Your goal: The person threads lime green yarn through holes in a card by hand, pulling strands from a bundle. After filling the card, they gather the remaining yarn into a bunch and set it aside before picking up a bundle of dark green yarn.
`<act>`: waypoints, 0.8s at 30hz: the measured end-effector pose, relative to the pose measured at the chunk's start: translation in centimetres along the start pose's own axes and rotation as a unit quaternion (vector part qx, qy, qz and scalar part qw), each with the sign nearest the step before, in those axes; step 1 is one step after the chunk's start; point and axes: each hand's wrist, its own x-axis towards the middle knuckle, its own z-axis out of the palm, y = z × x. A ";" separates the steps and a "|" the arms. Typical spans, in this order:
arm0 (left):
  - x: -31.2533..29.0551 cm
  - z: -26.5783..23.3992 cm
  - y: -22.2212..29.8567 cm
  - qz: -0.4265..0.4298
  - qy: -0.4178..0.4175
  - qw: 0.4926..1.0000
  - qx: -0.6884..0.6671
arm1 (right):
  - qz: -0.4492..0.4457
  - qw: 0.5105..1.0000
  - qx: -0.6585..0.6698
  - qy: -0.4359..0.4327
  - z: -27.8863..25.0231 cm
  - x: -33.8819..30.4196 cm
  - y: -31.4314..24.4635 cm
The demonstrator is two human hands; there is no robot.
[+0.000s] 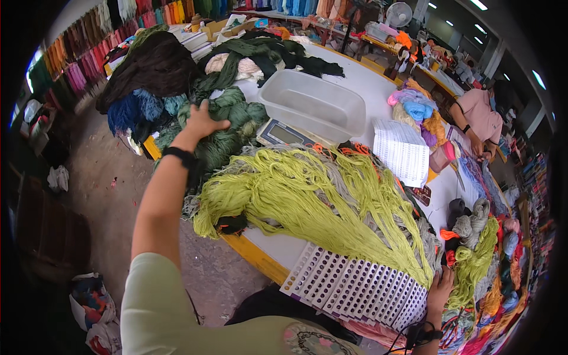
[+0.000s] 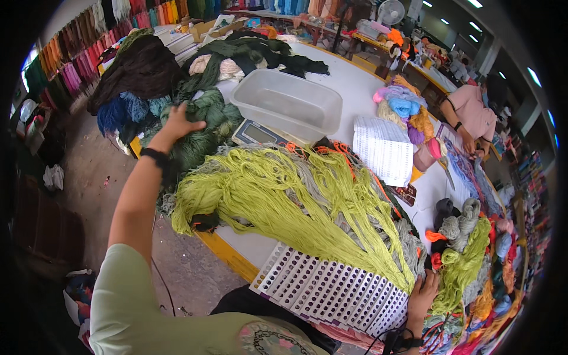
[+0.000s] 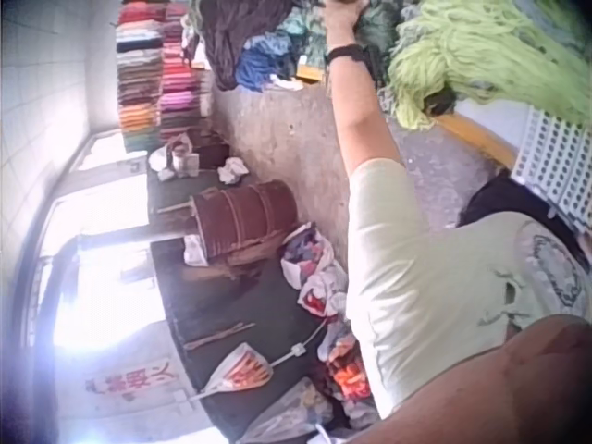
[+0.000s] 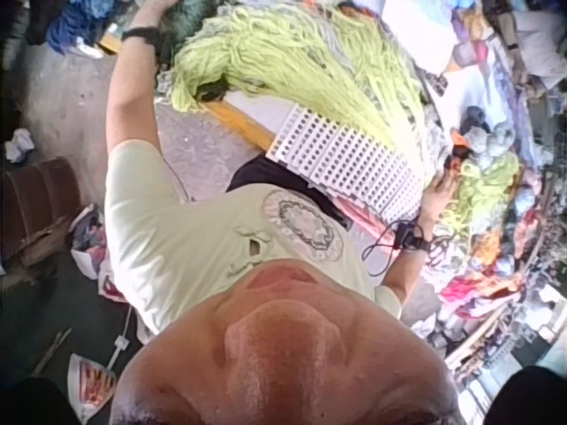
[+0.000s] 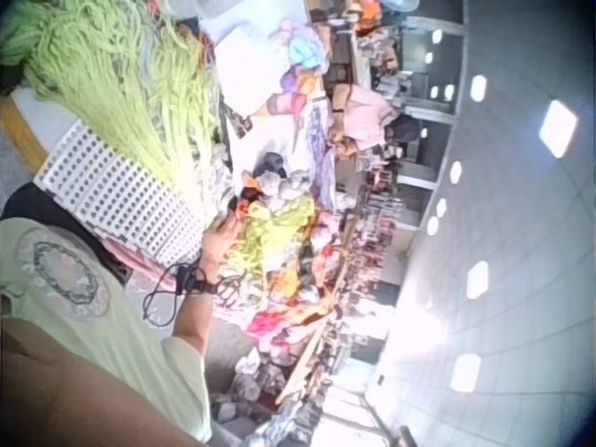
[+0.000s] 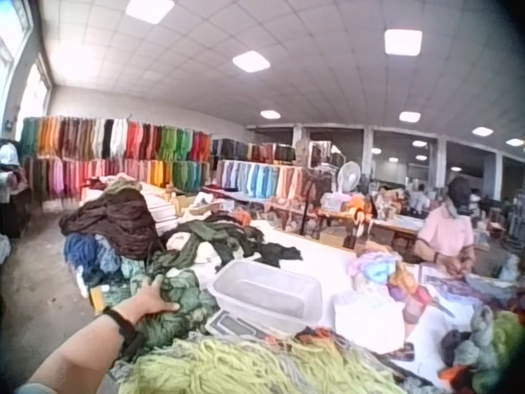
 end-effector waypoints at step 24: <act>-9.2 -6.2 -8.0 -0.163 0.047 0.511 -0.842 | -0.024 0.999 -0.009 0.021 0.0 -0.1 0.7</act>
